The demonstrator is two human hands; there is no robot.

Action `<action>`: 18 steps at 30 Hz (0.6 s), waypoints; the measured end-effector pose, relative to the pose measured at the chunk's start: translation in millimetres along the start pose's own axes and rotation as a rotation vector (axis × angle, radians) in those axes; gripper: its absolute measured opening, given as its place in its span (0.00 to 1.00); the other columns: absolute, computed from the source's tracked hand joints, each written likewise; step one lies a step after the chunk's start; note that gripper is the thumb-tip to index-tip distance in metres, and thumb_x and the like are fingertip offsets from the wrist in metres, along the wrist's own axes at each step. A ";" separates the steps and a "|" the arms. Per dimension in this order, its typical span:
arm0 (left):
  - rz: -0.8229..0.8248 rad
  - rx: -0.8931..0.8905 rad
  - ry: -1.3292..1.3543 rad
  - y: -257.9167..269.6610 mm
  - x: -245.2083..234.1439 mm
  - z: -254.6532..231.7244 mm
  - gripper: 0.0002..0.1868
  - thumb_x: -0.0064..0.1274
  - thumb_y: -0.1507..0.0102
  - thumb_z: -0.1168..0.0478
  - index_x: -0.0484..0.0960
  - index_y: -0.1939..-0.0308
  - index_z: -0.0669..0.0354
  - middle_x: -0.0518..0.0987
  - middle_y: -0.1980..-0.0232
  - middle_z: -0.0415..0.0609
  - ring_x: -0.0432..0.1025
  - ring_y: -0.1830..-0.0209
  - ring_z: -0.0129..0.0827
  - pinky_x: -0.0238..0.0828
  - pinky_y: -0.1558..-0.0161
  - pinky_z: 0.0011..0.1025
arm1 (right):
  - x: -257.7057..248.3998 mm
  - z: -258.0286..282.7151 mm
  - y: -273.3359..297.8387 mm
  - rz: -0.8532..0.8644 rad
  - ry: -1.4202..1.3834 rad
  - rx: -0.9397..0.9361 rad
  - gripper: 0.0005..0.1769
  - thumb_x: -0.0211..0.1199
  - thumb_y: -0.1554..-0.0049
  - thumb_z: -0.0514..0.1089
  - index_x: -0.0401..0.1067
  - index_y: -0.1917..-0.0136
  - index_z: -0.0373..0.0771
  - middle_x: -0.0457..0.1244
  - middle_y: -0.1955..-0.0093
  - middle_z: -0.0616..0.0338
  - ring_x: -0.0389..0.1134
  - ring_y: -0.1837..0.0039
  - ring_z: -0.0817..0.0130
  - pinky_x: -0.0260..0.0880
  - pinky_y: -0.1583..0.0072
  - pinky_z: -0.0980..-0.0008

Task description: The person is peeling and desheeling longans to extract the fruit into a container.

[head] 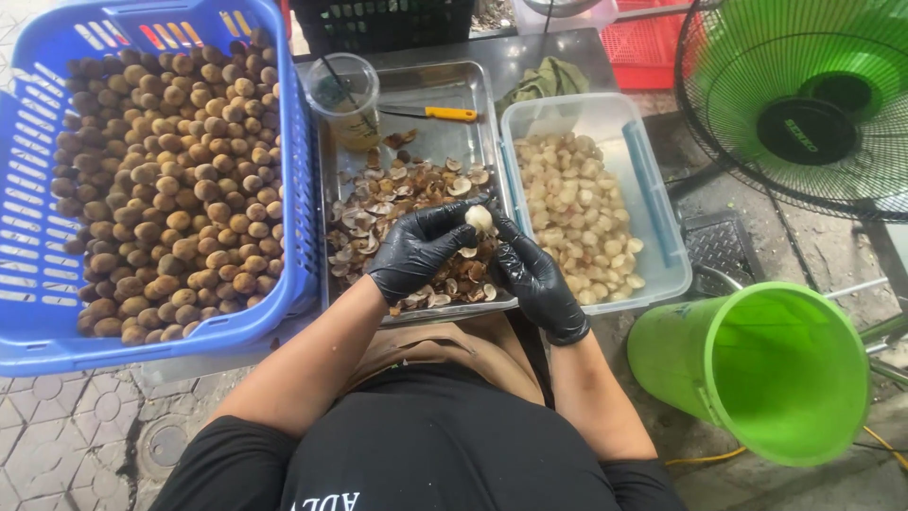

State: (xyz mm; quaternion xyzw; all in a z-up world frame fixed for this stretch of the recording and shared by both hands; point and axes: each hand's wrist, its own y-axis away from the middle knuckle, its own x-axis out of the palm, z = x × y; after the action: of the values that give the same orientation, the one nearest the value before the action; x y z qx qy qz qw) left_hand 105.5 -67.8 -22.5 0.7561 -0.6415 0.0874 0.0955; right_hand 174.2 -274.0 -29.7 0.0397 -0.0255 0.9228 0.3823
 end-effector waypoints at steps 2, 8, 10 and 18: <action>0.013 0.013 -0.009 -5.4 6.8 8.4 0.22 0.59 0.34 0.61 0.80 0.36 0.60 0.85 0.45 0.44 0.77 0.49 0.24 0.76 0.44 0.25 | -4.7 7.5 -2.6 -0.015 0.026 -0.030 0.28 0.54 0.32 0.37 0.60 0.20 0.38 0.63 0.35 0.67 0.58 0.50 0.85 0.63 0.48 0.81; -0.045 0.022 0.005 -24.7 32.2 20.6 0.20 0.60 0.34 0.62 0.82 0.39 0.65 0.85 0.47 0.47 0.78 0.51 0.25 0.77 0.47 0.25 | -28.1 -0.8 -3.9 -0.050 0.005 -0.081 0.28 0.54 0.32 0.35 0.60 0.20 0.38 0.62 0.31 0.66 0.59 0.47 0.85 0.64 0.45 0.80; -0.028 0.018 0.044 -33.0 40.5 22.7 0.19 0.59 0.33 0.62 0.82 0.39 0.66 0.85 0.48 0.47 0.78 0.52 0.26 0.77 0.48 0.25 | -37.4 -9.6 -5.5 -0.077 -0.018 -0.082 0.28 0.54 0.33 0.34 0.60 0.20 0.38 0.63 0.31 0.65 0.59 0.50 0.83 0.65 0.48 0.79; 0.015 0.046 0.046 -62.1 69.9 24.4 0.18 0.59 0.33 0.63 0.83 0.41 0.66 0.85 0.47 0.47 0.77 0.51 0.25 0.77 0.46 0.26 | -70.1 -29.0 -16.6 -0.128 -0.194 -0.199 0.29 0.55 0.32 0.31 0.57 0.19 0.37 0.64 0.45 0.63 0.64 0.46 0.80 0.68 0.44 0.76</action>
State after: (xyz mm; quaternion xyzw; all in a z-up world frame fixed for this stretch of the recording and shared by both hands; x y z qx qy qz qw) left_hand 178.3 -130.9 -30.2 0.7511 -0.6426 0.1203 0.0923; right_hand 233.8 -309.3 -64.8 0.0918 -0.1511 0.8813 0.4381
